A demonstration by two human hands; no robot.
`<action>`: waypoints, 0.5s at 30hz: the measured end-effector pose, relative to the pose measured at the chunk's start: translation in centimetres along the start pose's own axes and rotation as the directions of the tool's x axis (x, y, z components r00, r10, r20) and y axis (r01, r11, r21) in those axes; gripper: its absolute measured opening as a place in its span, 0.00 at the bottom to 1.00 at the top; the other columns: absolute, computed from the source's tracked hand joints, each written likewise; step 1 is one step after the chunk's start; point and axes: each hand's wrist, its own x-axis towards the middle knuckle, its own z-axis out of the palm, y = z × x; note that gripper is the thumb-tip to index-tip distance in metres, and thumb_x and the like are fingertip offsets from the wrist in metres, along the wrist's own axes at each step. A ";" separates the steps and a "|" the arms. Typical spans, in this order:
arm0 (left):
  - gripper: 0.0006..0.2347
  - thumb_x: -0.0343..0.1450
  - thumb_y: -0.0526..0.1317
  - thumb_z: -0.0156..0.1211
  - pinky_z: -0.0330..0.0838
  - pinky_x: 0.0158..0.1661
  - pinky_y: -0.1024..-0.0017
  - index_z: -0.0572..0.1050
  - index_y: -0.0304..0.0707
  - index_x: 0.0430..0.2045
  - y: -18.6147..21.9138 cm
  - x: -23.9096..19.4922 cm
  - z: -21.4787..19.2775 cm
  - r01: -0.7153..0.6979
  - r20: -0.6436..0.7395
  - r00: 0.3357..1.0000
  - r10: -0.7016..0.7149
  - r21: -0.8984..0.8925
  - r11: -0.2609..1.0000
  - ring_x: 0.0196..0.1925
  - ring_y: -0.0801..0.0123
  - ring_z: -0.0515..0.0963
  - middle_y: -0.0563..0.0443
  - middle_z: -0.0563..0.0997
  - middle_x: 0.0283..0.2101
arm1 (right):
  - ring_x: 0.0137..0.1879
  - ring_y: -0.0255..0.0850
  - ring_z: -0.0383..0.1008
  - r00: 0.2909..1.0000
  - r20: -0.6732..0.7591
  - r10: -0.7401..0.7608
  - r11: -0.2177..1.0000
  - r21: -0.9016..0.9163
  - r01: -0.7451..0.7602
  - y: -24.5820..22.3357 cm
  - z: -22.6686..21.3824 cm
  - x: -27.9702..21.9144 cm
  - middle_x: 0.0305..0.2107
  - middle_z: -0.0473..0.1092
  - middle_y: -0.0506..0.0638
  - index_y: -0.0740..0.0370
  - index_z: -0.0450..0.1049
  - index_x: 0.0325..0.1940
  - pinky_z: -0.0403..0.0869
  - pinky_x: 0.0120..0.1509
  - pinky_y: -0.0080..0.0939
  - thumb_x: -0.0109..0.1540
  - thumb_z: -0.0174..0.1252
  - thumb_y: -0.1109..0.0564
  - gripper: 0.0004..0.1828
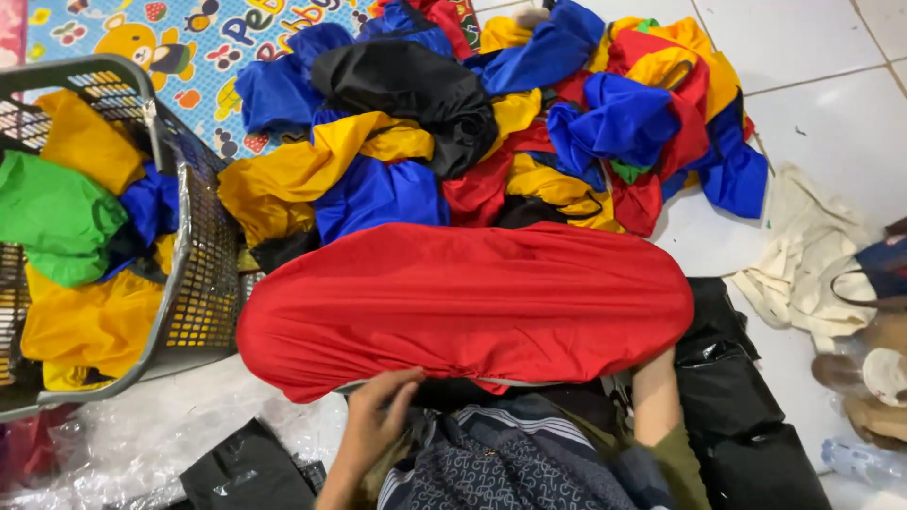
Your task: The person trims elastic and loose threads from a red fabric cover using shears, rubs the surface with a sponge, and سپس places the item into a clear plastic bag and a black shipping mailer.
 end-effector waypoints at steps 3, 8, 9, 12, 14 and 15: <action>0.11 0.70 0.39 0.65 0.74 0.54 0.65 0.81 0.41 0.45 1.0 1.0 -3.5 -0.159 -0.238 0.926 0.291 0.454 0.877 0.48 0.60 0.82 0.51 0.85 0.46 | 0.81 0.57 0.46 1.000 -0.013 0.026 0.999 0.027 -0.026 -1.8 3.5 -2.2 0.77 0.52 0.50 0.47 0.57 0.78 0.50 0.81 0.62 0.68 0.23 0.45 0.35; 0.47 0.60 0.73 0.62 0.44 0.70 0.33 0.58 0.53 0.73 0.3 3.8 -3.9 -0.162 0.017 0.952 0.305 0.873 0.459 0.80 0.38 0.47 0.45 0.54 0.78 | 0.83 0.49 0.41 0.401 0.277 -0.873 0.107 -0.693 0.713 -5.1 18.2 -14.2 0.77 0.46 0.59 0.63 0.49 0.80 0.44 0.84 0.54 0.76 0.34 0.34 0.38; 0.47 0.60 0.73 0.62 0.44 0.70 0.33 0.58 0.53 0.73 -0.4 3.6 -2.8 -0.168 0.020 0.951 0.309 0.870 0.463 0.80 0.38 0.47 0.45 0.54 0.78 | 0.83 0.49 0.41 0.395 0.277 -0.876 0.101 -0.695 0.712 -4.0 19.2 -13.6 0.77 0.46 0.59 0.63 0.49 0.80 0.44 0.84 0.54 0.76 0.34 0.34 0.38; 0.37 0.59 0.61 0.71 0.37 0.70 0.35 0.70 0.56 0.65 -3.7 2.2 0.1 -0.218 0.121 0.969 0.215 0.829 0.515 0.76 0.41 0.55 0.45 0.64 0.73 | 0.80 0.64 0.42 0.241 0.762 -0.601 -0.458 -0.575 0.678 0.8 21.2 -13.2 0.74 0.48 0.69 0.68 0.59 0.78 0.44 0.80 0.61 0.75 0.47 0.48 0.31; 0.25 0.60 0.40 0.73 0.57 0.67 0.43 0.79 0.52 0.55 -7.5 1.2 0.9 -0.346 0.048 0.841 0.538 0.814 0.467 0.69 0.47 0.71 0.52 0.78 0.62 | 0.80 0.73 0.36 0.416 0.887 -0.202 -0.578 -0.450 0.681 6.1 22.8 -13.7 0.78 0.39 0.66 0.54 0.52 0.82 0.48 0.73 0.79 0.69 0.52 0.47 0.38; 0.25 0.60 0.40 0.73 0.57 0.67 0.43 0.79 0.52 0.55 -7.5 0.2 0.9 -0.344 0.047 0.841 0.539 0.816 0.464 0.69 0.47 0.71 0.52 0.78 0.62 | 0.80 0.73 0.36 0.413 0.888 -0.202 -0.575 -0.449 0.684 7.5 22.6 -14.0 0.78 0.39 0.66 0.54 0.52 0.82 0.48 0.73 0.79 0.69 0.52 0.47 0.38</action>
